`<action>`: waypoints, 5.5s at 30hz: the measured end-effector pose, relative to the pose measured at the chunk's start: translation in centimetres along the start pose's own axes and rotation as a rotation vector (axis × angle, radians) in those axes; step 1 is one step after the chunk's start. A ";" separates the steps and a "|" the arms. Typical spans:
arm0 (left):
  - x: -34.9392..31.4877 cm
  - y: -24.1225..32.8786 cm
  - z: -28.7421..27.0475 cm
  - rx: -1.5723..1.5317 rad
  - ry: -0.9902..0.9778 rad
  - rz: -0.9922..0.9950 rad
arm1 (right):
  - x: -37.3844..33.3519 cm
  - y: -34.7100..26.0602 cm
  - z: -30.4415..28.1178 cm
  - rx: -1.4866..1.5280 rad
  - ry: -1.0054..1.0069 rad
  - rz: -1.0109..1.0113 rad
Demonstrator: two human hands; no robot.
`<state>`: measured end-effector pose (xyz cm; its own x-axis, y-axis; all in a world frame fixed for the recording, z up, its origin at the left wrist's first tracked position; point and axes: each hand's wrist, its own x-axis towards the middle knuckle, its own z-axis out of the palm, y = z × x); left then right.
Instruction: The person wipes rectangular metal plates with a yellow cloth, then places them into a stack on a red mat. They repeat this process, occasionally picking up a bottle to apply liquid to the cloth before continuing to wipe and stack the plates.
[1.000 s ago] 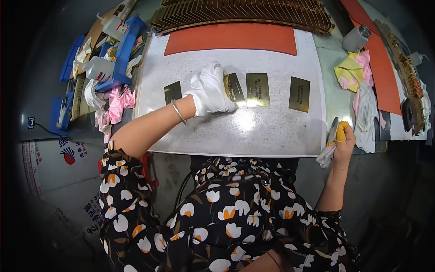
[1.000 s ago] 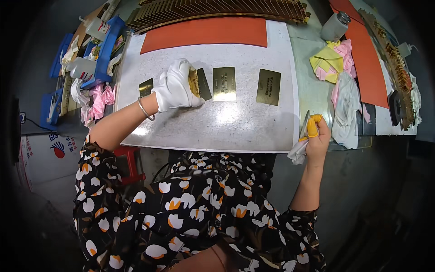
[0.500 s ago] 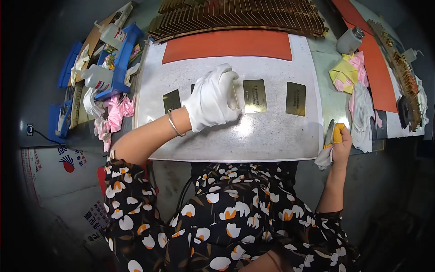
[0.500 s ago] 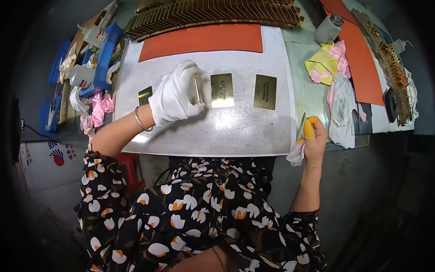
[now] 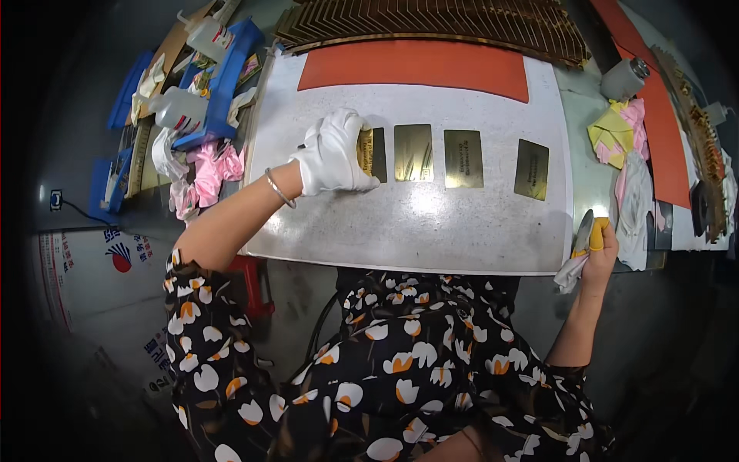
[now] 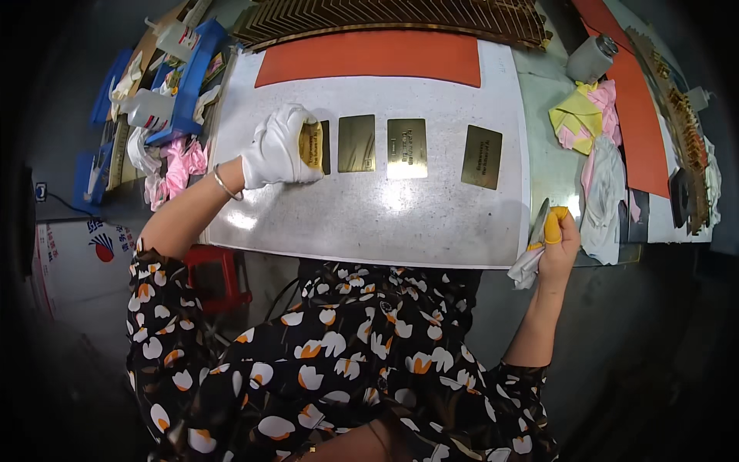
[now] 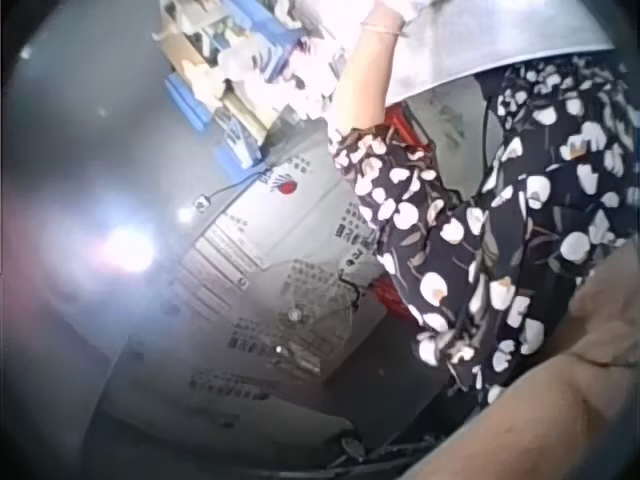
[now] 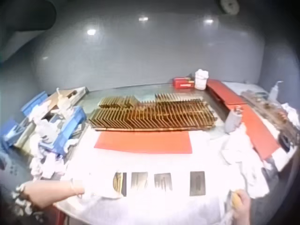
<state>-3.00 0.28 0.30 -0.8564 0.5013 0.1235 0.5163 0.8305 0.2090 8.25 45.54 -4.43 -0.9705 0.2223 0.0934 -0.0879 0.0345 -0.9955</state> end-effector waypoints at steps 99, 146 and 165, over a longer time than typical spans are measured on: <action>-5.9 -7.4 -6.4 -0.825 -0.417 -0.342 | 1.4 2.4 -4.0 0.021 -0.062 -0.011; -4.1 -5.8 2.4 0.159 0.171 0.205 | 2.2 -5.3 33.4 -1.031 -0.850 -0.552; -3.3 -5.6 1.7 0.041 0.051 0.113 | 2.1 -4.8 33.3 -1.098 -0.807 -0.708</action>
<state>-3.08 -5.61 -2.94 -0.7912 0.5801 0.1937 0.6084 0.7790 0.1517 -0.87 13.40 0.11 -0.6935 -0.7076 0.1353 -0.7176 0.6620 -0.2164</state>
